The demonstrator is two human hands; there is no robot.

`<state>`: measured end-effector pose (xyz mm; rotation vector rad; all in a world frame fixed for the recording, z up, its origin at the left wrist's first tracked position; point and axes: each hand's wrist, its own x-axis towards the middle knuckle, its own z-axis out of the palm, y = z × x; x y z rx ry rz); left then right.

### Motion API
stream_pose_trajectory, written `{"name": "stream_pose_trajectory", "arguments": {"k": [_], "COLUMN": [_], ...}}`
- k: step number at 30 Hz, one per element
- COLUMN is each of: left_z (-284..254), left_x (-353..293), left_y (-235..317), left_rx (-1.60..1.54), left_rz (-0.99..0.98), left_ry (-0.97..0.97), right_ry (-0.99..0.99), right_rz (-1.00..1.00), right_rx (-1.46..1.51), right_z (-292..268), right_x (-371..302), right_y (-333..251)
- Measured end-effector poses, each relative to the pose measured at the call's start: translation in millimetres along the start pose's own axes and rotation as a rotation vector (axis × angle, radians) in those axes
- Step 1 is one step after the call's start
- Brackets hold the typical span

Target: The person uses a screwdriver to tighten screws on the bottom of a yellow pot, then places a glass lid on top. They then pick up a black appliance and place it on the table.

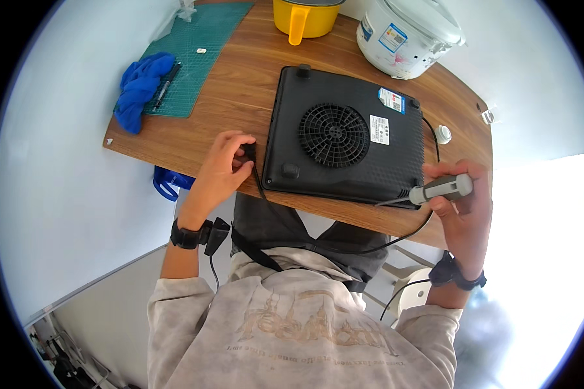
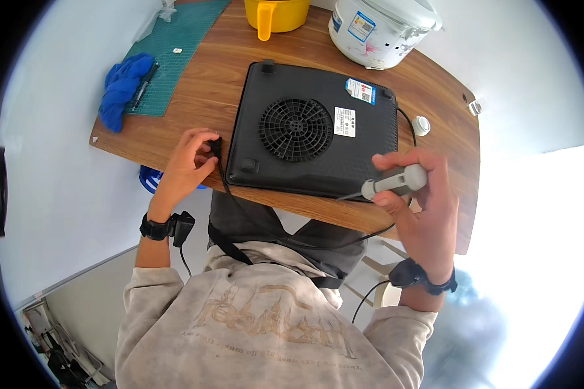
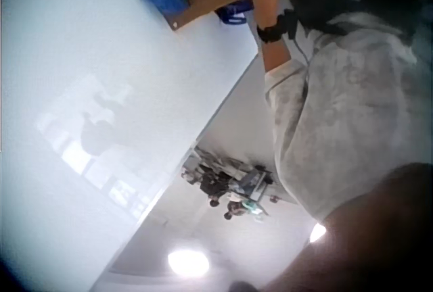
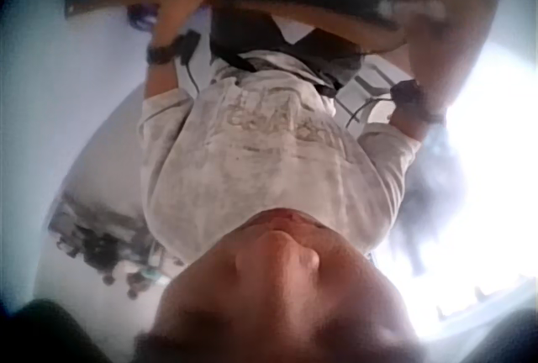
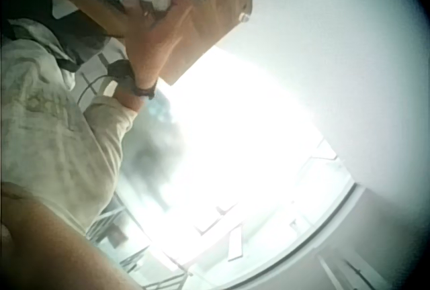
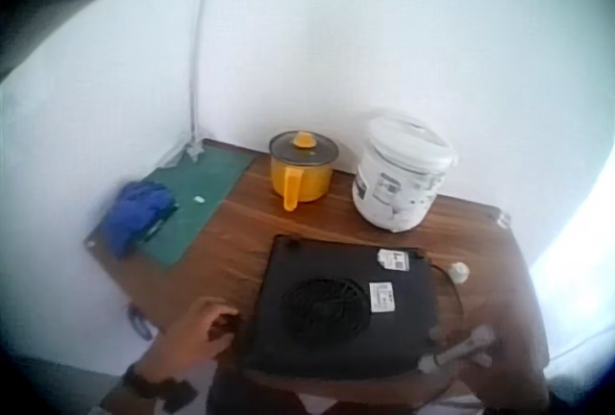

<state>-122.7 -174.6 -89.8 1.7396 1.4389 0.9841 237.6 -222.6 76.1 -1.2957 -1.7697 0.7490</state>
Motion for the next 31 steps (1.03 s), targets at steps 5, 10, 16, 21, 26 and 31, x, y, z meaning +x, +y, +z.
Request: {"name": "stream_pose_trajectory", "arguments": {"k": [5, 10, 16, 21, 26, 31], "left_z": [-3.8, -3.4, -3.4, -4.5, -4.8, -5.1], "left_x": [-4.1, -5.9, -9.3, -14.1, -15.0, -16.1], "left_y": [0.4, -0.7, 3.5, 3.8, 6.0, 8.1], "left_rx": [-0.002, 0.004, 0.001, -0.002, 0.013, 0.039], "left_rz": [0.027, 0.033, 0.017, 0.015, -0.022, -0.026], "left_ry": [0.010, 0.022, 0.012, -0.025, -0.048, -0.058], "right_ry": [-0.058, -0.058, -0.051, -0.035, -0.038, -0.049], "right_rz": [-0.054, -0.176, -0.135, -0.208, -0.242, -0.272], "right_rx": [0.122, 0.014, -0.063, -0.162, -0.197, -0.242], "right_z": [29.1, 62.6, 98.7, 114.3, 116.3, 117.0], "right_x": [3.3, 30.3, 59.5, 67.5, 68.6, 67.1], "right_y": [-3.0, -5.9, -1.3, 2.4, 0.4, 5.0]}}
